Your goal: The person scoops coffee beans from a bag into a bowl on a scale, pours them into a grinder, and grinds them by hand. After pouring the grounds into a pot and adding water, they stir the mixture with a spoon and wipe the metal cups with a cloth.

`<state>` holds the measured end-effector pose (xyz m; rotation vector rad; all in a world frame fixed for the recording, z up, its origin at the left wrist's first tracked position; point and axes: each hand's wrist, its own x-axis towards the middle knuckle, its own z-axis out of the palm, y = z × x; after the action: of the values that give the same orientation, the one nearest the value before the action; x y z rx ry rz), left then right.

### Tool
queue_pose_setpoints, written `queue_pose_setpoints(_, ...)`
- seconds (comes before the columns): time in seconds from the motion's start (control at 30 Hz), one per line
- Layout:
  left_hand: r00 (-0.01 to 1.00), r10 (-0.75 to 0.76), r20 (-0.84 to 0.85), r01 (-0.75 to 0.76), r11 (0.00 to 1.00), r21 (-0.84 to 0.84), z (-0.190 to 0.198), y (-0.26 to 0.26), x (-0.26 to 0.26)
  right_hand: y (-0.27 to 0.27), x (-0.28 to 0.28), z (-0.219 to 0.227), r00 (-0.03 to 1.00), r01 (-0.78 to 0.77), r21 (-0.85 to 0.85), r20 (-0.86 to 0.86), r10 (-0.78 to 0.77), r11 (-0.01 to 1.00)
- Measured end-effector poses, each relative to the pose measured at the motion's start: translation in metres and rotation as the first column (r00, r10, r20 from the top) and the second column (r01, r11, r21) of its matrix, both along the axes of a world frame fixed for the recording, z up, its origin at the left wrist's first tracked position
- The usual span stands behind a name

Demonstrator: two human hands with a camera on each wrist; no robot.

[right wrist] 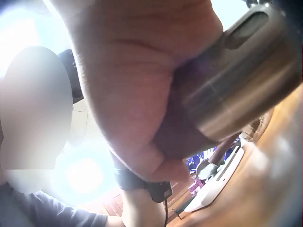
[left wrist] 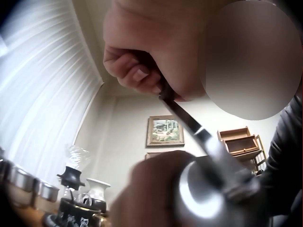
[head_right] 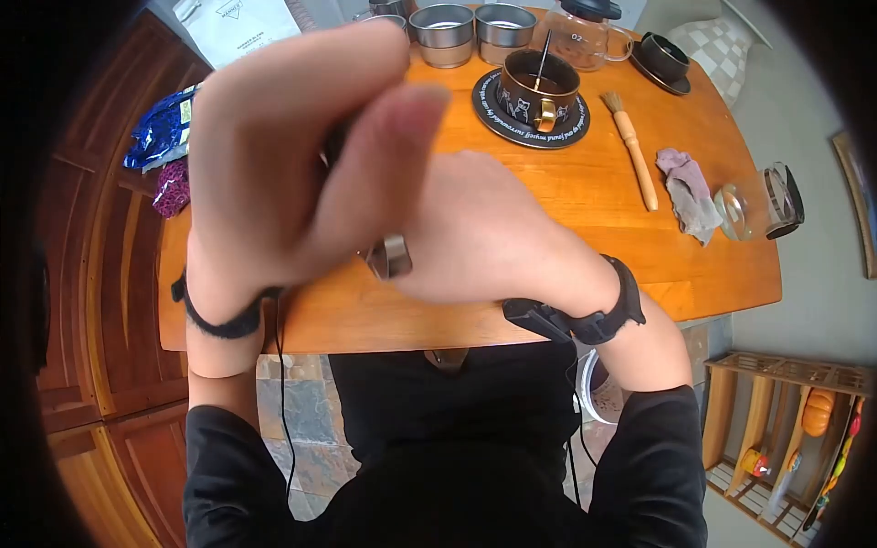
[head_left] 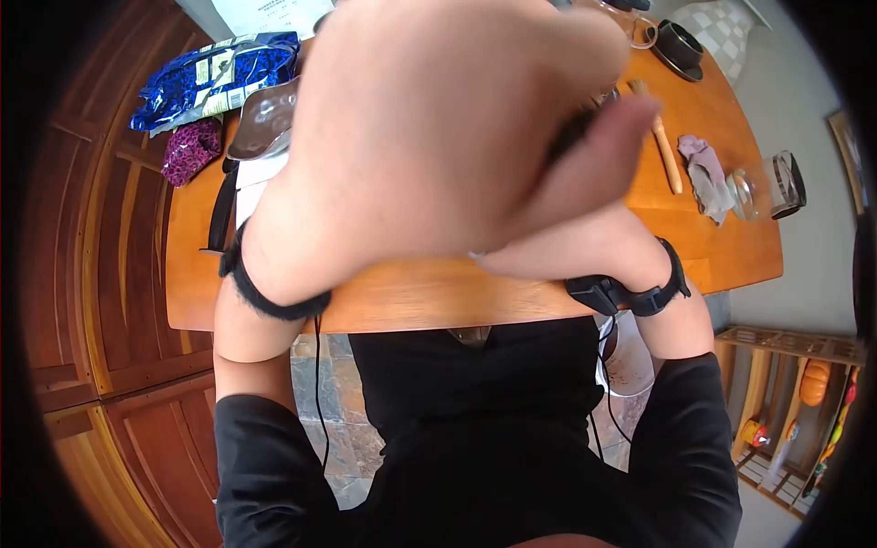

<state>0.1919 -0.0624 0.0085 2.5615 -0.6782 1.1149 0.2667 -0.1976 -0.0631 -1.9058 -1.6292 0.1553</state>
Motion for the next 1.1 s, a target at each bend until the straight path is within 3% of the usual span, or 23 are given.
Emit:
queue_pose_setpoints(0.03,0.995,-0.069,0.077,0.066,0.997,0.042,-0.005,-0.001,0.004,-0.003,0.002,-0.003,0.994,0.005,0.175,-0.106,0.014,0.984)
queue_pose_setpoints(0.1,0.989,-0.138,0.049,0.134,0.988,0.071,-0.009,-0.009,-0.001,-0.006,0.008,-0.006,0.970,0.038,0.342,-0.237,0.047,0.939)
queue_pose_setpoints(0.27,0.939,-0.327,-0.104,0.335,0.940,0.064,-0.016,-0.019,-0.009,0.004,0.029,-0.003,0.920,0.080,0.333,-0.387,0.059,0.940)
queue_pose_setpoints(0.3,0.931,-0.350,-0.103,0.357,0.933,0.052,-0.015,-0.015,-0.010,0.002,0.030,0.004,0.897,0.139,0.274,-0.443,-0.004,0.952)
queue_pose_setpoints(0.4,0.908,-0.398,-0.130,0.407,0.912,0.049,-0.002,0.004,-0.007,-0.004,0.034,0.010,0.724,0.255,0.343,-0.687,0.056,0.904)
queue_pose_setpoints(0.43,0.906,-0.390,-0.163,0.404,0.913,0.061,0.004,0.011,-0.006,-0.003,0.037,0.010,0.794,0.217,0.361,-0.606,0.051,0.907)
queue_pose_setpoints(0.47,0.903,-0.382,-0.195,0.401,0.913,0.072,0.007,0.016,-0.003,-0.005,0.040,0.010,0.709,0.209,0.371,-0.695,0.121,0.905)
queue_pose_setpoints(0.53,0.954,-0.291,-0.069,0.281,0.951,-0.129,-0.005,0.025,0.006,-0.012,0.046,0.007,0.498,0.196,0.386,-0.831,0.248,0.901)
queue_pose_setpoints(0.6,0.930,-0.169,-0.326,0.114,0.977,-0.181,0.006,0.048,-0.001,-0.010,0.051,-0.003,0.462,0.063,0.483,-0.789,0.404,0.873)
queue_pose_setpoints(0.67,0.952,-0.095,-0.290,0.073,0.994,-0.087,0.006,0.070,0.011,-0.012,0.048,-0.003,0.438,-0.079,0.495,-0.762,0.476,0.865)
queue_pose_setpoints(0.7,0.946,-0.062,-0.318,0.030,0.994,-0.103,0.000,0.080,0.019,-0.013,0.040,0.003,0.456,-0.107,0.461,-0.765,0.456,0.881)
queue_pose_setpoints(0.73,0.943,-0.039,-0.331,0.001,0.993,-0.114,-0.006,0.078,0.020,-0.014,0.035,0.002,0.548,-0.213,0.452,-0.678,0.489,0.866)
queue_pose_setpoints(0.8,0.935,0.003,-0.355,-0.055,0.989,-0.135,-0.016,0.070,0.027,-0.016,0.027,0.015,0.789,-0.384,0.191,-0.441,0.428,0.904)
queue_pose_setpoints(0.83,0.930,0.053,-0.363,-0.081,0.995,-0.062,-0.012,0.064,0.025,-0.015,0.023,0.016,0.831,-0.388,0.115,-0.386,0.401,0.914)
queue_pose_setpoints(0.93,0.985,0.084,-0.150,-0.085,0.996,0.002,-0.014,0.042,0.023,-0.010,0.009,0.017,0.919,-0.344,-0.102,-0.240,0.312,0.934)
queue_pose_setpoints(1.0,0.989,0.085,-0.122,-0.088,0.996,-0.020,-0.012,0.032,0.019,-0.008,0.003,0.018,0.957,-0.265,-0.220,-0.175,0.230,0.939)
queue_pose_setpoints(1.1,0.997,0.078,-0.029,-0.077,0.997,0.031,-0.010,0.021,0.016,-0.005,-0.003,0.021,0.977,-0.197,-0.276,-0.137,0.165,0.941)
